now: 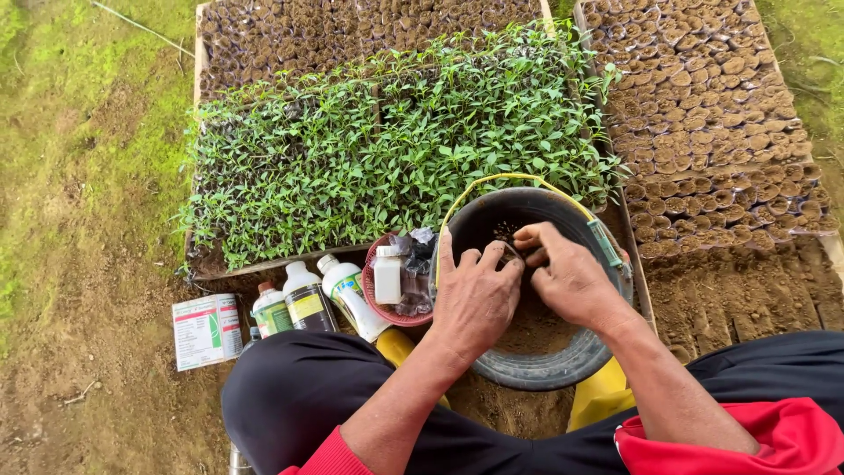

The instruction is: Filling small seedling tray cells with soil from a bucket by hand

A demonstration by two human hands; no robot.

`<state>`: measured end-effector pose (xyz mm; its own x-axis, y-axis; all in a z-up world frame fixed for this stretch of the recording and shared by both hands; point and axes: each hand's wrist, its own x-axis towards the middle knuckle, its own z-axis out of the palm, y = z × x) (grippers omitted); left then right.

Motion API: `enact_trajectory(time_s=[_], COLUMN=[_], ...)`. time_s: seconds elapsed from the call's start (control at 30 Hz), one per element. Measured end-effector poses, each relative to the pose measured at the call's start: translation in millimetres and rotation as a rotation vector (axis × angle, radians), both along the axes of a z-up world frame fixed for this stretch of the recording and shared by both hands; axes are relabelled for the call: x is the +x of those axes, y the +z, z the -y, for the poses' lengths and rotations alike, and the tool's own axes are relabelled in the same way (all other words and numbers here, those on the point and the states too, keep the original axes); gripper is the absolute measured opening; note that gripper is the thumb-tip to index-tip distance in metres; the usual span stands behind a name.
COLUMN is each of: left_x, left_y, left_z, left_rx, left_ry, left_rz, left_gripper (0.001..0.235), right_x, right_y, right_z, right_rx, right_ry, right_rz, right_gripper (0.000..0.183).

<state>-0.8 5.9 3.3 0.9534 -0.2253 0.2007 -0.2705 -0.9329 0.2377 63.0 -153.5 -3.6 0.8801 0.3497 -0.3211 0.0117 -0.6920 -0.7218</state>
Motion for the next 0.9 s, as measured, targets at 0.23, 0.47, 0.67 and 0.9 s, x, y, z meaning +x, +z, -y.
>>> enact_trajectory(time_s=[0.23,0.47,0.67,0.9], left_x=[-0.9,10.2,11.2,12.3], left_y=[-4.5,18.5,-19.5,-11.5], left_z=[4.0,-1.9,8.4,25.1], left_rx=[0.024,-0.635,-1.686,-2.108], left_ry=[-0.074,0.296,0.772,0.790], left_rz=[0.131,0.034,-0.722,-0.744], left_gripper=[0.013,0.018,0.045,0.062], right_x=[-12.9,-10.2,-18.0,-24.4], right_y=[23.4,40.7,51.7,32.6], right_z=[-21.4,-19.9,-20.7,-22.7], right_rx=[0.189,0.276,0.202,0.173], right_ry=[0.024,-0.033,-0.104,0.015], right_rz=[-0.059,-0.058,-0.045,0.198], right_gripper=[0.059,0.036,0.036,0.032])
